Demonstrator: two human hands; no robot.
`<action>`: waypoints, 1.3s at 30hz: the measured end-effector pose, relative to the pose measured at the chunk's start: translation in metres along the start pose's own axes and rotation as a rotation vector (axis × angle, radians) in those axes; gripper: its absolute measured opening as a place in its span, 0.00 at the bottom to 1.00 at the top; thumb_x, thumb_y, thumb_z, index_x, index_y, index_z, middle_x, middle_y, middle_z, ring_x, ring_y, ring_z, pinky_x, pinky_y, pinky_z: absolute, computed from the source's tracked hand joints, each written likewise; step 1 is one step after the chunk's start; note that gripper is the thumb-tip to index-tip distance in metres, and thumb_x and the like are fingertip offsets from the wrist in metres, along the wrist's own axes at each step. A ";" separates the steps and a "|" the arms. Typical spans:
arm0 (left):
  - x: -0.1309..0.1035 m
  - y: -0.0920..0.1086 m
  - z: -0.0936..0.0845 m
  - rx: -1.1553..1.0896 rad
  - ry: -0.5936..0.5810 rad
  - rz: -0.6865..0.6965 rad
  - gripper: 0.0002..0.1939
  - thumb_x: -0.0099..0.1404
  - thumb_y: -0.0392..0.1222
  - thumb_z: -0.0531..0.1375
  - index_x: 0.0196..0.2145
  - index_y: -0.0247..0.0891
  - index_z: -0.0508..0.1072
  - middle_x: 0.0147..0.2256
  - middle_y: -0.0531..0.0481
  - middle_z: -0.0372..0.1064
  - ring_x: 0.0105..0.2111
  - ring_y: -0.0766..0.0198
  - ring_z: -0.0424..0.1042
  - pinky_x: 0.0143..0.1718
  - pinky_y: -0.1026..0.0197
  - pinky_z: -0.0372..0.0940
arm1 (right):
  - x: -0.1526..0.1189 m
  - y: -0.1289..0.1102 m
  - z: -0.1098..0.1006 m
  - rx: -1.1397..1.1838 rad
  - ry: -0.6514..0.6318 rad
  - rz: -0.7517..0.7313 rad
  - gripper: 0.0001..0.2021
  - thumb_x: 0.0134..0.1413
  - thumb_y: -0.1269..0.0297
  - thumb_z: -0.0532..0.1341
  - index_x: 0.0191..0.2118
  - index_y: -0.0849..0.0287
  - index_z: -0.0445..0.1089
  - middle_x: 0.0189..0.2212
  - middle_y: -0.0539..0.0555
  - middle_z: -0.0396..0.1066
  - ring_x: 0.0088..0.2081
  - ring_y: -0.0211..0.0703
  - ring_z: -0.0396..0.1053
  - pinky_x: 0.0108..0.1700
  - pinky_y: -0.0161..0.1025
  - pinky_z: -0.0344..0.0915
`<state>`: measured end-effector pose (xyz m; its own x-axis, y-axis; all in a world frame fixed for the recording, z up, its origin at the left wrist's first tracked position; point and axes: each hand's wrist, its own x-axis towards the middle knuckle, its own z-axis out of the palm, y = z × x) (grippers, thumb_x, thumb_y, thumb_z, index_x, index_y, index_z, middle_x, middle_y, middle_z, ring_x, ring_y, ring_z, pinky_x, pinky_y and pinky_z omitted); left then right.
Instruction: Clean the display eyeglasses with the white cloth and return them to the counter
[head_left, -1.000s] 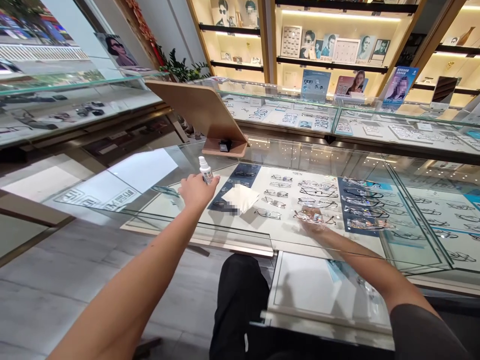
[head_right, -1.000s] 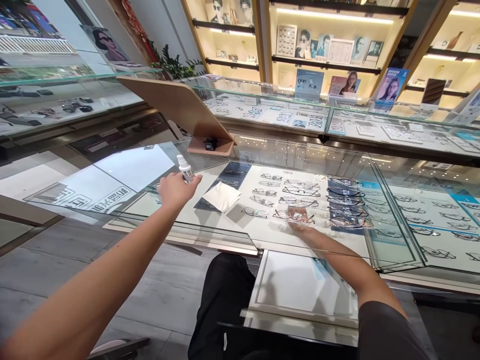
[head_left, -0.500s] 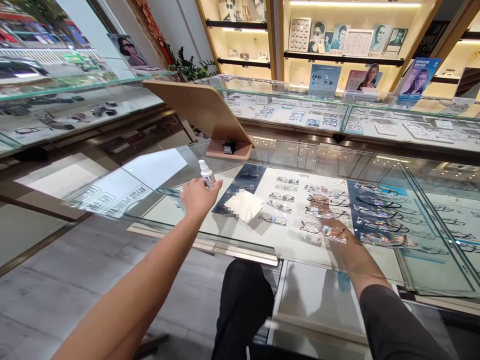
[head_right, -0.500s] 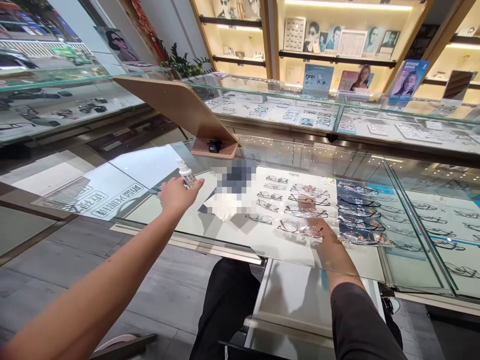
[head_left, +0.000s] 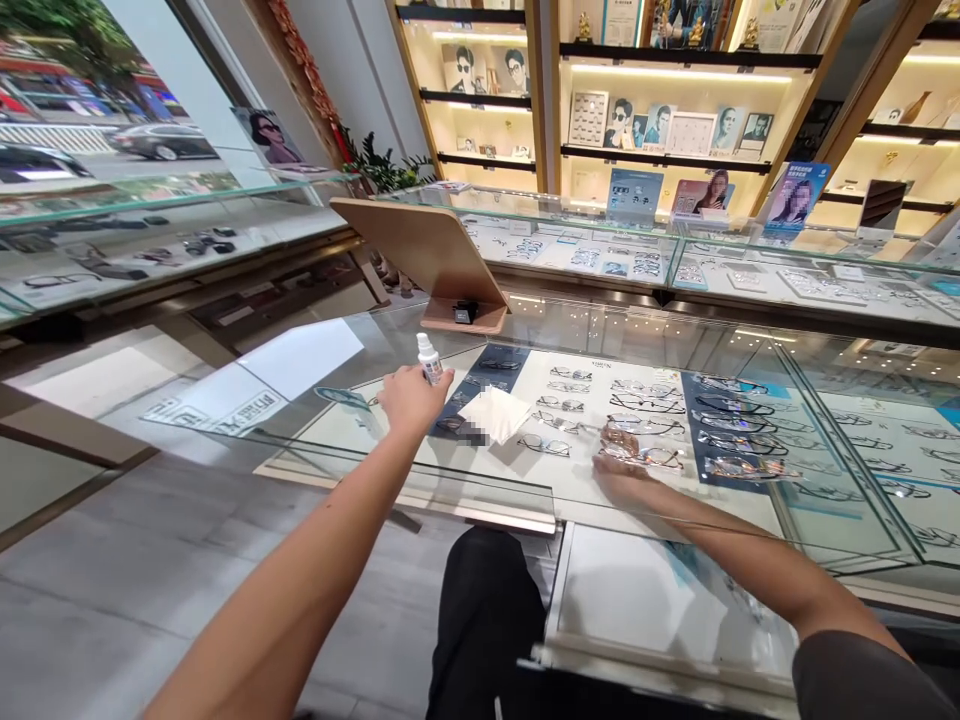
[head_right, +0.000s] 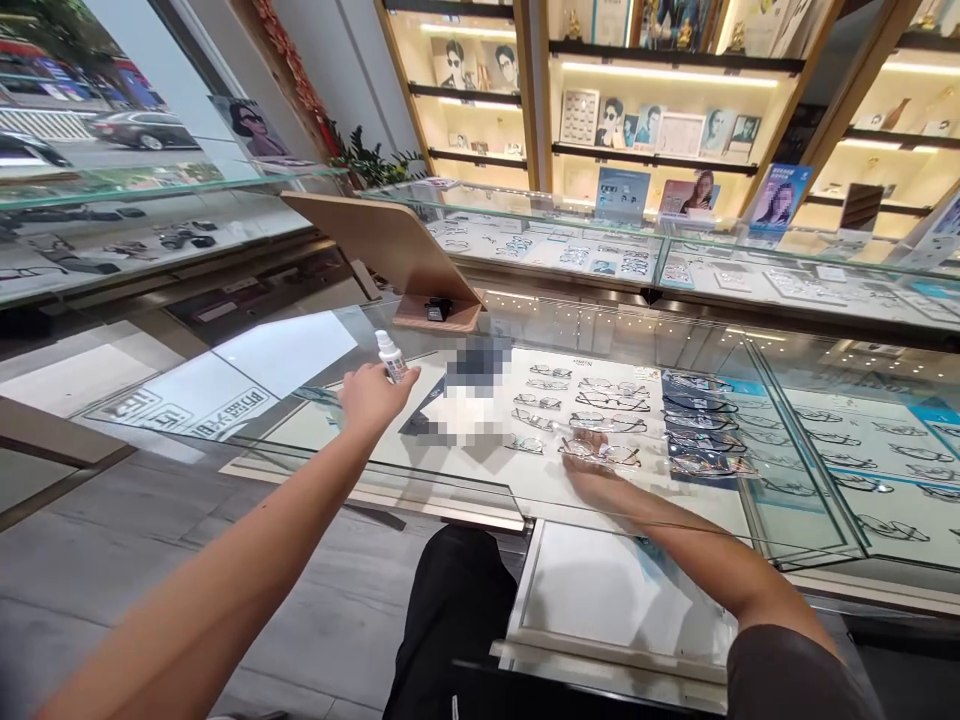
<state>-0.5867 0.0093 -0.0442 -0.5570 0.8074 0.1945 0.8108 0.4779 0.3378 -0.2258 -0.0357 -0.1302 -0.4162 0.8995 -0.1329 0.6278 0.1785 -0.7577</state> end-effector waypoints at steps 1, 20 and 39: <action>0.001 0.000 0.001 -0.016 0.003 -0.004 0.22 0.70 0.55 0.56 0.43 0.34 0.80 0.53 0.27 0.74 0.57 0.31 0.69 0.57 0.36 0.66 | -0.006 -0.002 0.005 -0.049 -0.023 0.020 0.25 0.62 0.47 0.59 0.60 0.53 0.74 0.57 0.62 0.76 0.66 0.67 0.65 0.69 0.64 0.58; 0.004 0.005 -0.006 -0.337 0.024 -0.172 0.19 0.69 0.48 0.58 0.51 0.36 0.78 0.51 0.36 0.79 0.52 0.43 0.76 0.52 0.49 0.68 | -0.172 -0.136 -0.082 -0.213 -0.426 -0.147 0.43 0.63 0.33 0.58 0.77 0.50 0.54 0.76 0.61 0.52 0.78 0.66 0.39 0.76 0.63 0.46; 0.008 0.005 -0.004 -0.405 0.041 -0.195 0.07 0.63 0.43 0.61 0.31 0.42 0.65 0.32 0.47 0.69 0.38 0.47 0.73 0.43 0.50 0.67 | 0.065 -0.062 -0.164 -0.695 0.145 0.171 0.41 0.60 0.24 0.48 0.46 0.59 0.78 0.69 0.64 0.63 0.69 0.73 0.56 0.71 0.61 0.54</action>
<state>-0.5876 0.0167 -0.0371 -0.7055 0.6976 0.1253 0.5589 0.4388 0.7036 -0.1838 0.0770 0.0127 -0.2138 0.9727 -0.0903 0.9689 0.1993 -0.1466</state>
